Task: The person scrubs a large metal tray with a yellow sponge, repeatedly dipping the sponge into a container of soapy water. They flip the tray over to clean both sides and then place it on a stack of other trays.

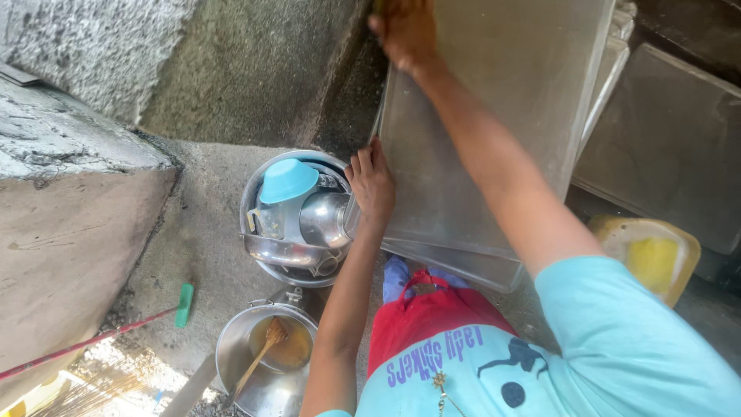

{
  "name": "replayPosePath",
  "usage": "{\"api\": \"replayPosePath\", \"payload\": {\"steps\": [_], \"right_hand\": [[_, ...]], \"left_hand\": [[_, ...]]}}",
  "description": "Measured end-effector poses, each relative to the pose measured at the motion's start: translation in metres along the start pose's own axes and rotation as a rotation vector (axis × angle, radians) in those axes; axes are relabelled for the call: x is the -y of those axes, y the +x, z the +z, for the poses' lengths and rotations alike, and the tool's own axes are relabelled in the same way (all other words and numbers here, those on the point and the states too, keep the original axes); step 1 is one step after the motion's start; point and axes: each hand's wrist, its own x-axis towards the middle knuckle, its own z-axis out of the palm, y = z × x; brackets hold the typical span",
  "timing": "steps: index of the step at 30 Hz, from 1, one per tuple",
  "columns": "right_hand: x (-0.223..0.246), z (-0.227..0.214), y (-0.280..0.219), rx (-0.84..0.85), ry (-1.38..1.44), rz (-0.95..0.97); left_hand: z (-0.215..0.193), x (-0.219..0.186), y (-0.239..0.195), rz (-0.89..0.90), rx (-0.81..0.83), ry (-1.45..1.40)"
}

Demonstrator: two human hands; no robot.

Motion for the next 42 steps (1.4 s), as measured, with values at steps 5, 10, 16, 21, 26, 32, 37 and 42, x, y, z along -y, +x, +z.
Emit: {"api": "replayPosePath", "payload": {"steps": [5, 10, 16, 21, 26, 32, 37, 42], "right_hand": [[-0.029, -0.060, -0.179, -0.151, 0.051, -0.104], [-0.112, -0.047, -0.166, -0.178, -0.069, 0.264], [0.045, -0.002, -0.280, 0.117, 0.178, -0.142], [-0.115, -0.109, -0.360, -0.173, -0.273, 0.348], [-0.030, -0.019, -0.292, -0.006, 0.148, 0.270], [0.101, -0.029, -0.392, 0.116, 0.189, 0.154], [-0.074, -0.135, -0.445, -0.041, -0.408, 0.450], [-0.102, -0.249, -0.389, -0.153, 0.884, 1.096]], "left_hand": [[0.007, -0.001, 0.000, -0.081, -0.058, -0.123], [0.013, 0.012, -0.008, -0.040, 0.007, -0.196], [0.009, 0.010, 0.000, -0.005, -0.013, -0.204], [0.024, 0.017, 0.000, 0.034, 0.074, -0.214], [0.066, 0.017, 0.034, -0.152, 0.537, -0.310], [0.061, 0.002, 0.028, -0.134, 0.358, -0.153], [0.080, -0.006, 0.017, -0.096, 0.240, -0.093], [0.062, -0.035, 0.001, -0.081, 0.349, -0.013]]}}
